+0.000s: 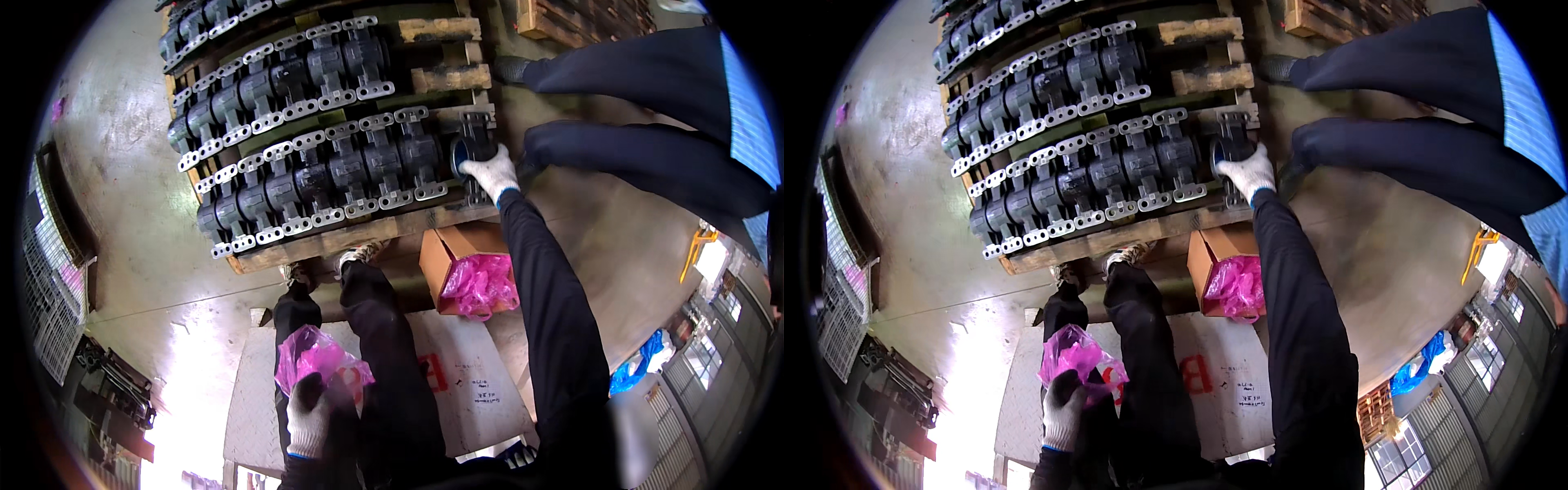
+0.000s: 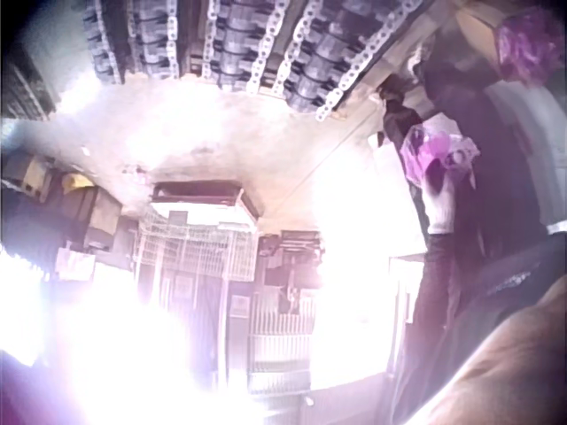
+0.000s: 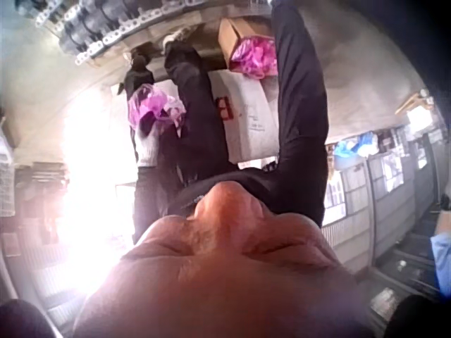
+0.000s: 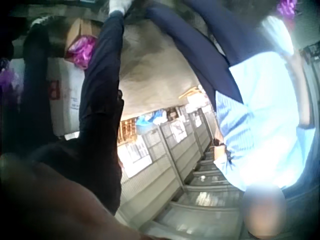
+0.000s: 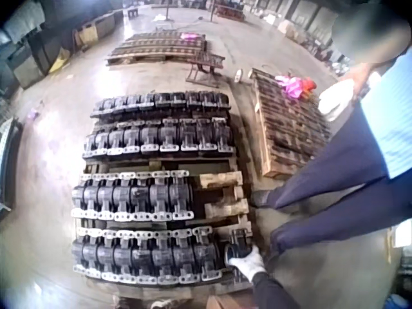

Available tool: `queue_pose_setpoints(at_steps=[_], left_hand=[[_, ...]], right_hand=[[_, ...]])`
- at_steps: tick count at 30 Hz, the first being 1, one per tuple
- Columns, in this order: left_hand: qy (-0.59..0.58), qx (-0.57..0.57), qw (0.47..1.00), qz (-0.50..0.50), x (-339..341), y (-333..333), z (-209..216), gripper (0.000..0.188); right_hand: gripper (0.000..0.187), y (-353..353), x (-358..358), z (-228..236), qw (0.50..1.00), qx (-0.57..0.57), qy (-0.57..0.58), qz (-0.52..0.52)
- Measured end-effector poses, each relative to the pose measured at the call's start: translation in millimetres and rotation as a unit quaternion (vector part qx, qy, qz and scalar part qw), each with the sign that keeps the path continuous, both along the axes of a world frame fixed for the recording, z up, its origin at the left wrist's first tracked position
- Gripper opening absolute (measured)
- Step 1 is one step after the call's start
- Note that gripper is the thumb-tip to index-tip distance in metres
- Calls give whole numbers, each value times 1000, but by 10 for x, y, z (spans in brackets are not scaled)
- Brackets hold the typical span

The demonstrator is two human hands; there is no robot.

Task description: The person unpacks cylindrical mechanical components from pink plastic bags and places them onto a wooden pallet. They then use a small metal tool to scrape a white substance from a flat board and apply it to the components on the pallet.

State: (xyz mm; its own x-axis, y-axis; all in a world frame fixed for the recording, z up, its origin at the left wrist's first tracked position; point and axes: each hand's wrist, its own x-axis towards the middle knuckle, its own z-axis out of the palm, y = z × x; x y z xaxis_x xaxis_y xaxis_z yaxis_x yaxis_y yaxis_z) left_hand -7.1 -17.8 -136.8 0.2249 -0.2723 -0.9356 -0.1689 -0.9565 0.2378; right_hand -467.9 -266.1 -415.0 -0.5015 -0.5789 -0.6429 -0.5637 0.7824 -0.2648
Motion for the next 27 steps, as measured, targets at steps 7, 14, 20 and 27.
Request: queue_pose_setpoints(at_steps=[7, 14, 20, 27], left_hand=[[1, 43, 998, 40, -132, -90, -109, 40], [-2, 56, 994, 91, -167, -245, -150, 39], [25, 58, 994, 86, -249, -387, -242, 38], [0, 57, 996, 69, -237, -478, -282, 37]], right_hand=[[121, -408, 23, -418, 995, 73, -34, 52], [113, -168, -58, -499, 983, 8, -180, 30], [133, 347, -327, -705, 985, 21, -162, 63], [133, 252, 86, -615, 987, 121, -95, -41]])
